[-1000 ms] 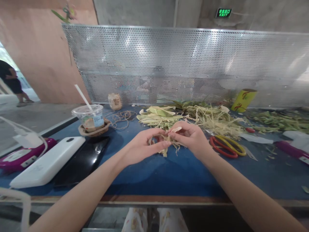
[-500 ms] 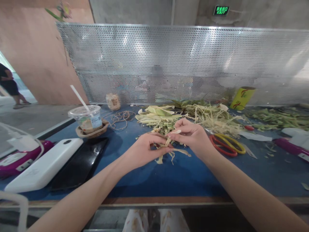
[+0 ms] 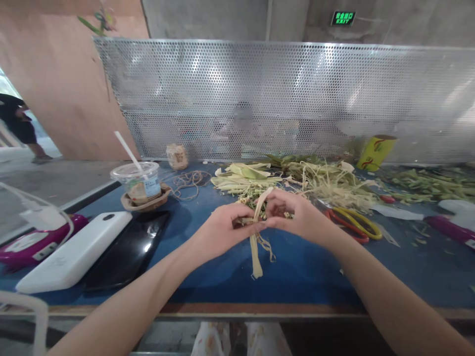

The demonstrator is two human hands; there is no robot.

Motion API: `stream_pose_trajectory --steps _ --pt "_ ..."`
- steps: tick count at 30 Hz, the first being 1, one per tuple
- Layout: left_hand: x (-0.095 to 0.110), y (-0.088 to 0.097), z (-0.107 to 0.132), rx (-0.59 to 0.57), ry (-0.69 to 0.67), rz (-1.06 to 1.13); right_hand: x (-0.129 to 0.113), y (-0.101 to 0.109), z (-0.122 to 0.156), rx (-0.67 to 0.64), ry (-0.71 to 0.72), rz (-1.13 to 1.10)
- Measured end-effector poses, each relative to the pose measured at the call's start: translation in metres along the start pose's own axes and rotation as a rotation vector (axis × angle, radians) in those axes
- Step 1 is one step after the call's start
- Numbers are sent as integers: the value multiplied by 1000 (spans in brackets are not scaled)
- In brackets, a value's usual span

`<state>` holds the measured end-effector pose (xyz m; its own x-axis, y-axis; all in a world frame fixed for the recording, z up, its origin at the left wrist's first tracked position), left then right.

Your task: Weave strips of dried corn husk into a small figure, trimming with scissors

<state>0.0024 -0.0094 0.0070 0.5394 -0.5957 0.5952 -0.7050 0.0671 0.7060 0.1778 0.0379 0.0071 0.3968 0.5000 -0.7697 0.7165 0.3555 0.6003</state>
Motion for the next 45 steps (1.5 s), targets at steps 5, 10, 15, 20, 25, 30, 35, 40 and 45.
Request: stream_pose_trajectory --steps 5,10,15,20,25,30,35,40,45 --pt "-1 3 -1 11 -5 -50 -2 9 4 -75 31 167" --pt "2 6 0 -9 -7 35 -3 20 5 -161 134 204" --pt "2 9 1 20 -11 115 0 25 3 -213 141 156" --pt "-5 2 0 -24 17 181 2 19 4 -302 24 179" --pt "-9 -4 -1 55 97 420 1 5 5 -226 98 235" --pt "-7 -3 -1 234 138 429 6 -4 -5 -48 210 337" --pt "-10 3 0 339 106 519 4 -8 -10 79 314 269" --pt "-14 5 0 341 122 421 2 -16 -14 -90 146 53" --pt "-14 5 1 325 128 484 3 -23 -22 -8 185 -6"
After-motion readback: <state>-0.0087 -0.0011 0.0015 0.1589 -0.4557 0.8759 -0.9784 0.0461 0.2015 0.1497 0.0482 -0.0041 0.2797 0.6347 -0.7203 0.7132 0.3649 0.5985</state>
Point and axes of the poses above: each hand's wrist, its own z-axis away from the middle knuckle, its own y-axis out of the back of the hand, x = y × z, the point moved 1 cm from there along -z, towards the middle knuckle, and after that the axes turned 10 degrees about -y, right-handed, at the moved point
